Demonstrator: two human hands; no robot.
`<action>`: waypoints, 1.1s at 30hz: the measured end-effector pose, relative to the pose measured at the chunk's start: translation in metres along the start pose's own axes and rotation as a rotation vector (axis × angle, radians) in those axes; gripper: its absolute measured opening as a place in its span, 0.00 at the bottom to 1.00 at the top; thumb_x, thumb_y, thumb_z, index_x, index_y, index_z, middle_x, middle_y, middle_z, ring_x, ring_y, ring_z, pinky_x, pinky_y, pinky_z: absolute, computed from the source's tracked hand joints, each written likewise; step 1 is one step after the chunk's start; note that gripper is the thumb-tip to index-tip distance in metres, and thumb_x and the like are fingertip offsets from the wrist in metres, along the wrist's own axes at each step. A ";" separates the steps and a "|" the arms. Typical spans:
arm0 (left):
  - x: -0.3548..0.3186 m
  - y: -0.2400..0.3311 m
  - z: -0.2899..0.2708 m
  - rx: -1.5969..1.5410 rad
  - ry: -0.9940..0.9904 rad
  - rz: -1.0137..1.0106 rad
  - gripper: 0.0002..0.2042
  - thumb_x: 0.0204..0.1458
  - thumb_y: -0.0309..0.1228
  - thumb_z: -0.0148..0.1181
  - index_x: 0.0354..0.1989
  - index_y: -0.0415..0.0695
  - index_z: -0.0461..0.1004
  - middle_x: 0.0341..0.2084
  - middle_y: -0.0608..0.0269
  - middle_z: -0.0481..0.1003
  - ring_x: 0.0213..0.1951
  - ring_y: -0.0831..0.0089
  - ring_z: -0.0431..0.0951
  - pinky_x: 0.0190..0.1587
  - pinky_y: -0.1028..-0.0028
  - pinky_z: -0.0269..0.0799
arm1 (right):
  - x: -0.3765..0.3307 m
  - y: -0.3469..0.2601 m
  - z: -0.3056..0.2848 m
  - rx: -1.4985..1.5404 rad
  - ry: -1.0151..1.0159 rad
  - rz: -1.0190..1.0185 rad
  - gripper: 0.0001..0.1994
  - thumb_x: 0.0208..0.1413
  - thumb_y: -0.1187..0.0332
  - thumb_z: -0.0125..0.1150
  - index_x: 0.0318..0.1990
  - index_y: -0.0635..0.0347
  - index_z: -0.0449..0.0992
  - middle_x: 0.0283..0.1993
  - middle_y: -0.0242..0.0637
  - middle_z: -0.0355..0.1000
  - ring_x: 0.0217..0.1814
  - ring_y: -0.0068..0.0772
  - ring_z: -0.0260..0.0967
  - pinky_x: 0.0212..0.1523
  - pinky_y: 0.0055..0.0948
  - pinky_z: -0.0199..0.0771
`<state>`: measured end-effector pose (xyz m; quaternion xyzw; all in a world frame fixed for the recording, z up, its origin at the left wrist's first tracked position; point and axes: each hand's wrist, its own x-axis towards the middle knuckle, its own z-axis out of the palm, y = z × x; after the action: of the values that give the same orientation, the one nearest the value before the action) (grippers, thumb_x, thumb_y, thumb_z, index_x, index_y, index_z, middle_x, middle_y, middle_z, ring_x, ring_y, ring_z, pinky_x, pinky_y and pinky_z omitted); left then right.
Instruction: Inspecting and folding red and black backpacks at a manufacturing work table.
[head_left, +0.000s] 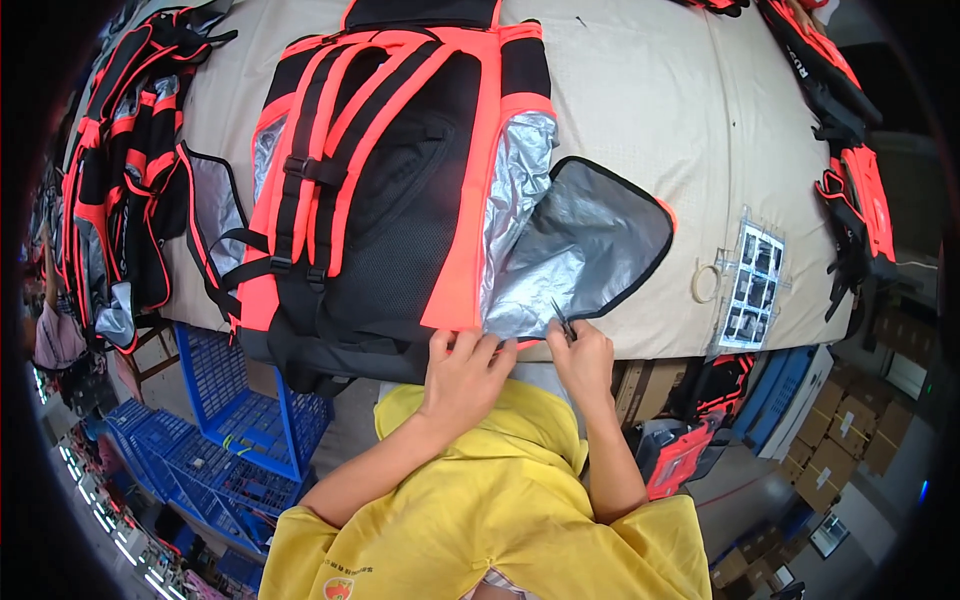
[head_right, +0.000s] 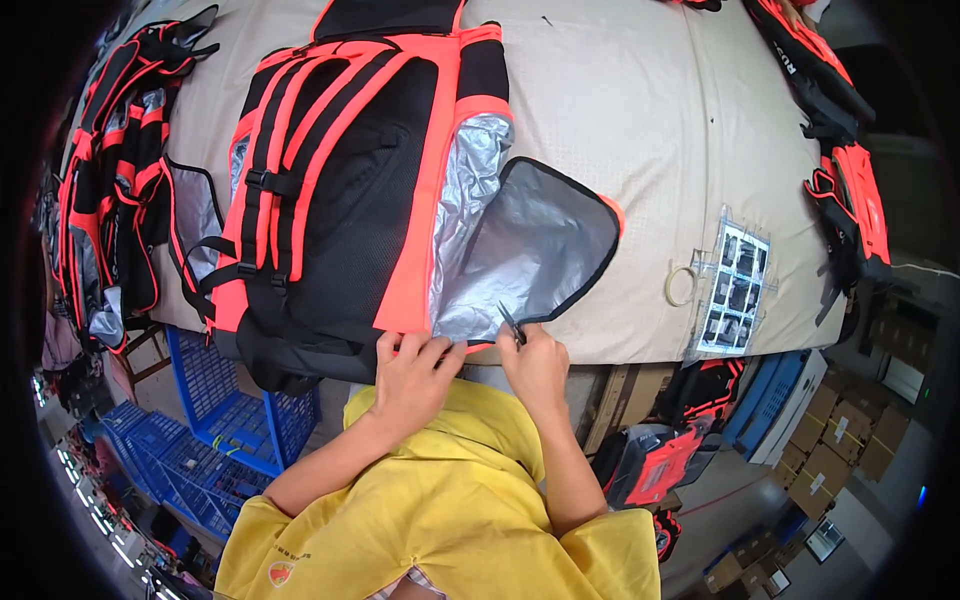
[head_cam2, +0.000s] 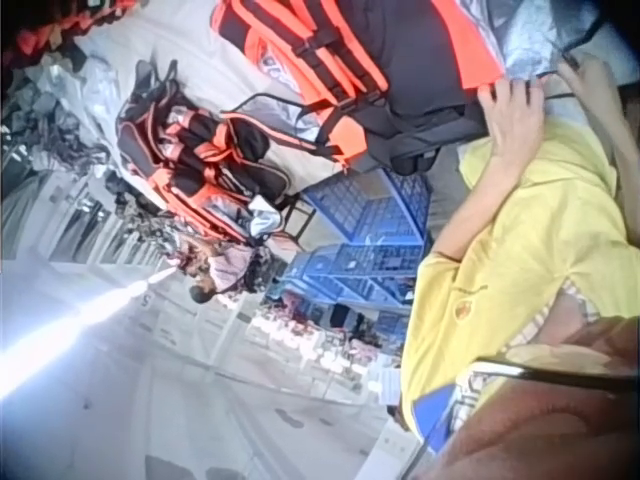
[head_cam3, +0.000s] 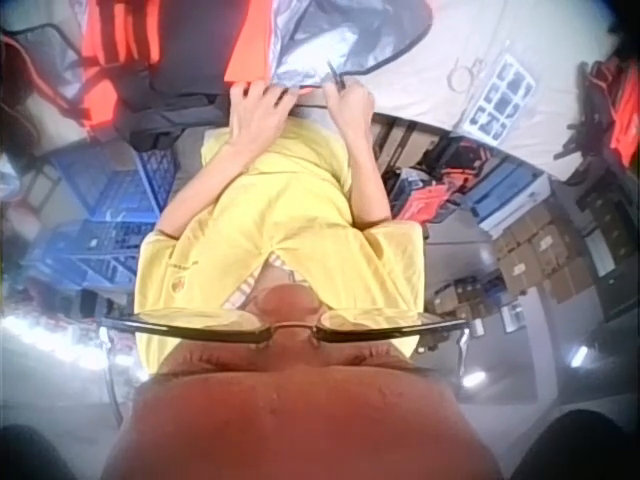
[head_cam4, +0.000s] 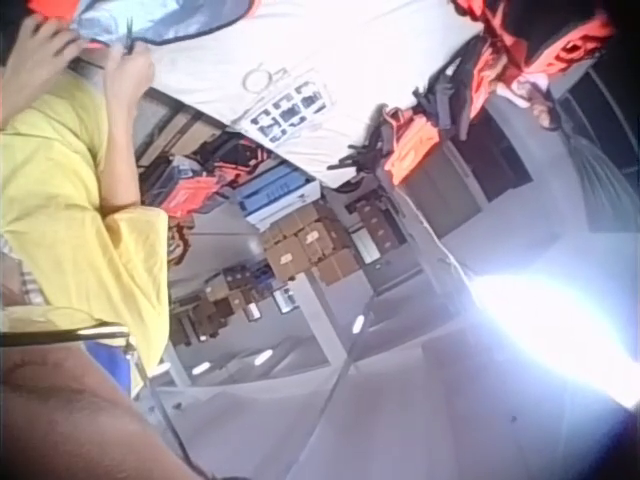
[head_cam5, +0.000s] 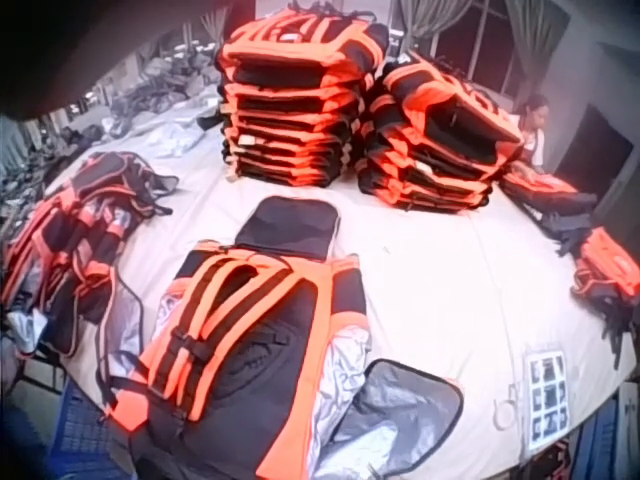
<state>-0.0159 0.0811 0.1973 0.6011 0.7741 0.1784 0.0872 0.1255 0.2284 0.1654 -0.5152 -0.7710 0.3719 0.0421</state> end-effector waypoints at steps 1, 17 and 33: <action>0.004 0.001 -0.002 -0.001 -0.004 -0.001 0.16 0.53 0.32 0.61 0.50 0.46 0.81 0.41 0.68 0.77 0.49 0.66 0.73 0.54 0.56 0.61 | -0.006 0.005 0.000 0.251 -0.036 0.078 0.19 0.65 0.60 0.69 0.25 0.61 0.75 0.19 0.30 0.69 0.18 0.25 0.63 0.24 0.30 0.64; -0.006 -0.018 0.031 -0.061 0.103 0.203 0.04 0.47 0.29 0.64 0.30 0.48 0.76 0.27 0.69 0.68 0.34 0.70 0.70 0.40 0.66 0.61 | -0.040 0.058 0.028 0.883 -0.171 0.322 0.21 0.69 0.57 0.66 0.24 0.55 0.70 0.22 0.20 0.63 0.21 0.14 0.57 0.22 0.24 0.54; 0.049 -0.030 -0.021 -0.319 0.171 0.003 0.05 0.53 0.20 0.67 0.37 0.38 0.79 0.33 0.58 0.78 0.35 0.54 0.77 0.39 0.61 0.72 | 0.058 0.164 -0.054 -0.413 0.664 -0.072 0.17 0.70 0.60 0.60 0.55 0.66 0.77 0.51 0.49 0.79 0.51 0.46 0.77 0.53 0.38 0.75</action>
<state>-0.0629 0.1179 0.2092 0.5635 0.7396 0.3497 0.1150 0.2482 0.3364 0.0845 -0.5777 -0.7917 0.0201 0.1978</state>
